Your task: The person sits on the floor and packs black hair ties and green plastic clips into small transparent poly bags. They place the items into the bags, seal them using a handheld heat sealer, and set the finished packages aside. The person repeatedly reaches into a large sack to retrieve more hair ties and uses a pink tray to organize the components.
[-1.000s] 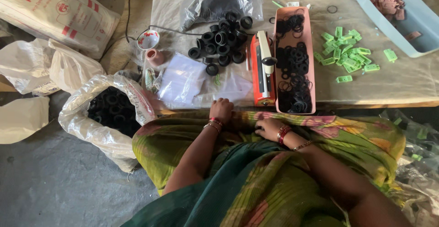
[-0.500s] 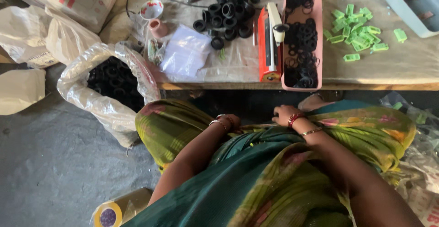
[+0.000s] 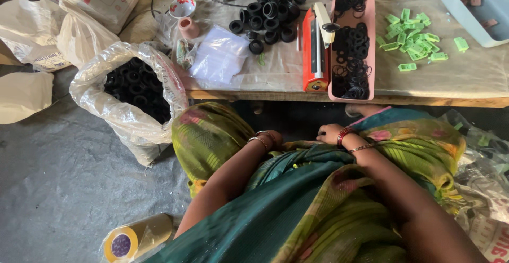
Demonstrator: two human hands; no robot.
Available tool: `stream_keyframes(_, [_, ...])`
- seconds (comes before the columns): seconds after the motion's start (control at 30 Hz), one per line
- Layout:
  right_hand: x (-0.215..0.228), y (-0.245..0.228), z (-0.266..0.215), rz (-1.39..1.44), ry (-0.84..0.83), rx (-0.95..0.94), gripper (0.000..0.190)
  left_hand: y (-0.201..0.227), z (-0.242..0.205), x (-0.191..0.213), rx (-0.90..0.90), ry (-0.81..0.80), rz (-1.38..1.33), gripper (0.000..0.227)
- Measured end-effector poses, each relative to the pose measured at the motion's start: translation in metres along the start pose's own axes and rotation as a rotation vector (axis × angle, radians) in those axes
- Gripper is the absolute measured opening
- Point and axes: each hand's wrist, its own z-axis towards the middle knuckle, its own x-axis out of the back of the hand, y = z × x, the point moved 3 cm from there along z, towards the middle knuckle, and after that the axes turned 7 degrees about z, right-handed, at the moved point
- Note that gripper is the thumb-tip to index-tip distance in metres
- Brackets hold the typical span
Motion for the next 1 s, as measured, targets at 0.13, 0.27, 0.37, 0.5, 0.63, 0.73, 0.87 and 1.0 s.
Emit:
stream_keyframes(0.13, [-0.001,0.0,0.004,-0.011,0.008,-0.005,0.04,0.004,-0.003,0.004,0.05,-0.027,0.013,0.044])
stream_keyframes(0.27, [-0.003,0.002,0.006,-0.009,0.008,0.015,0.039,0.008,-0.009,0.008,0.091,-0.07,-0.039,0.045])
stream_keyframes(0.37, [-0.002,0.004,0.007,-0.003,0.012,0.006,0.039,0.006,-0.009,0.009,0.093,-0.052,-0.069,0.043])
stream_keyframes(0.5, [-0.004,0.005,0.007,-0.005,-0.002,-0.01,0.039,0.005,0.0,0.003,0.061,0.002,-0.053,0.04])
stream_keyframes(0.63, [-0.005,0.001,0.007,-0.026,0.011,0.031,0.039,0.008,0.005,-0.002,0.065,0.008,0.031,0.037])
stream_keyframes(0.73, [-0.004,0.001,0.002,-0.019,0.005,0.039,0.04,0.009,0.004,0.0,0.079,-0.003,0.009,0.039])
stream_keyframes(0.87, [0.0,0.001,-0.007,-0.014,0.011,0.013,0.041,0.007,-0.002,0.004,0.097,-0.02,-0.006,0.042])
stream_keyframes(1.0, [0.003,-0.007,-0.007,-0.005,0.034,-0.002,0.043,0.008,-0.004,0.005,0.095,0.037,-0.011,0.04])
